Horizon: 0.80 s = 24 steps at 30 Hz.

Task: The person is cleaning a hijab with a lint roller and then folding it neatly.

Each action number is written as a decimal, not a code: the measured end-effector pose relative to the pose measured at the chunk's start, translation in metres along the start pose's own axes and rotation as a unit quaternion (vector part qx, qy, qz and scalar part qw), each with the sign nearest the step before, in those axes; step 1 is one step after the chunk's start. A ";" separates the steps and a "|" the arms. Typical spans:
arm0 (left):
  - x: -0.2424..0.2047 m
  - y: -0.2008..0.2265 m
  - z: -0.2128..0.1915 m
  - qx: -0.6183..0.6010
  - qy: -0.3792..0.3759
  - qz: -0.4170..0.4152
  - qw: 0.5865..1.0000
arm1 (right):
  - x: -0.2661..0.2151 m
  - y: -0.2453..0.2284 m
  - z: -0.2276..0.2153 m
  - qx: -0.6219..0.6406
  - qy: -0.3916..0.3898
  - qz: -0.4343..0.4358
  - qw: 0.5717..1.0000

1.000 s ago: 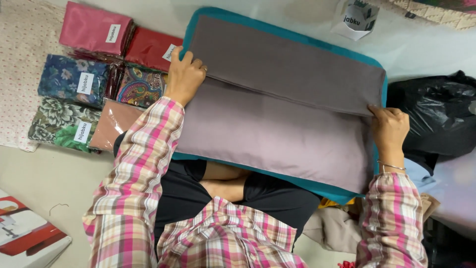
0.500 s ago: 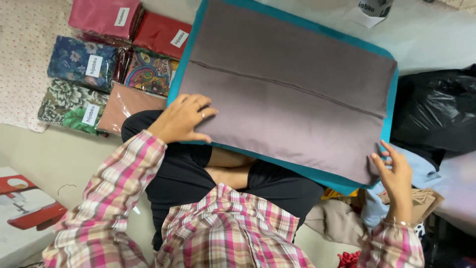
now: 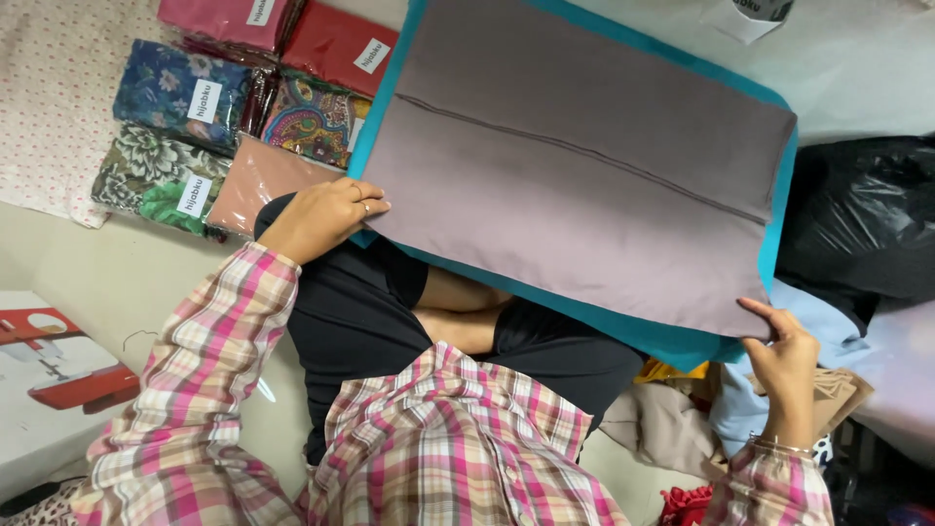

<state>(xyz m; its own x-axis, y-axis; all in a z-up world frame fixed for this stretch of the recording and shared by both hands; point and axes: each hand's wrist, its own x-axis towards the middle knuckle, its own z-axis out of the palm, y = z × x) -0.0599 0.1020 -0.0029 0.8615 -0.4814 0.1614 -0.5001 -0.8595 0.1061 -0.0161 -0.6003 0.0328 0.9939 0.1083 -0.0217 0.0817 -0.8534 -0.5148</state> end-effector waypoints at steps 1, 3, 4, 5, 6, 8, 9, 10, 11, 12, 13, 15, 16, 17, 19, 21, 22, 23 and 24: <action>-0.001 -0.001 -0.001 -0.049 -0.009 -0.026 0.998 | 0.001 0.003 0.003 -0.013 0.043 -0.026 0.999; -0.002 -0.002 -0.005 -0.097 -0.017 -0.055 0.994 | 0.006 0.008 0.005 -0.025 0.084 -0.055 0.995; -0.002 -0.002 -0.008 -0.113 -0.033 -0.074 0.990 | 0.009 0.009 0.005 -0.023 0.098 -0.102 0.990; -0.001 -0.002 -0.010 -0.128 -0.048 -0.092 0.986 | 0.012 0.011 0.004 -0.021 0.112 -0.149 0.982; -0.001 -0.006 -0.009 -0.128 -0.048 -0.093 0.986 | 0.014 0.005 0.002 -0.021 0.112 -0.150 0.982; 0.002 -0.014 -0.006 -0.173 -0.066 -0.099 0.978 | 0.018 -0.005 -0.004 -0.007 0.083 -0.153 0.985; 0.008 -0.014 -0.016 -0.173 -0.066 -0.099 0.978 | 0.024 -0.002 -0.007 -0.008 0.083 -0.153 0.985; 0.015 -0.014 -0.026 -0.215 -0.041 -0.115 0.969 | 0.030 0.001 -0.011 0.060 0.074 -0.133 0.987; 0.021 -0.014 -0.036 -0.256 -0.016 -0.130 0.958 | 0.036 0.004 -0.014 0.127 0.064 -0.113 0.983; 0.034 -0.016 -0.048 -0.256 -0.016 -0.128 0.958 | 0.050 0.008 -0.015 0.127 0.065 -0.111 0.983; 0.047 -0.017 -0.061 -0.267 0.040 -0.120 0.956 | 0.064 0.012 -0.016 0.181 0.096 -0.069 0.976; 0.078 -0.025 -0.077 -0.276 0.095 -0.108 0.950 | 0.096 0.021 -0.020 0.234 0.128 -0.025 0.964; 0.097 -0.032 -0.081 -0.280 0.137 -0.126 0.942 | 0.116 0.025 -0.023 0.240 0.148 -0.031 0.959; 0.115 -0.039 -0.086 -0.283 0.178 -0.143 0.932 | 0.137 0.028 -0.025 0.247 0.167 -0.036 0.954; 0.155 -0.075 -0.063 -0.258 0.223 -0.144 0.929 | 0.174 0.028 -0.022 0.333 0.166 0.000 0.928; 0.194 -0.109 -0.037 -0.232 0.270 -0.145 0.923 | 0.212 0.028 -0.018 0.416 0.164 0.034 0.894; 0.213 -0.124 -0.020 -0.236 0.290 -0.168 0.912 | 0.229 0.031 -0.015 0.419 0.165 0.048 0.892; 0.232 -0.139 -0.003 -0.239 0.310 -0.191 0.900 | 0.246 0.033 -0.012 0.422 0.167 0.061 0.889; 0.243 -0.149 0.013 -0.239 0.312 -0.189 0.900 | 0.258 0.037 -0.006 0.422 0.169 0.059 0.889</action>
<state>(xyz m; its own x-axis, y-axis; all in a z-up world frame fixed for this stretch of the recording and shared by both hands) 0.2257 0.1109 0.0075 0.8355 0.1488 0.5289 -0.2900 -0.6982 0.6546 0.2441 -0.6067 0.0138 0.9689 -0.2382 0.0672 0.0326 -0.1462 -0.9887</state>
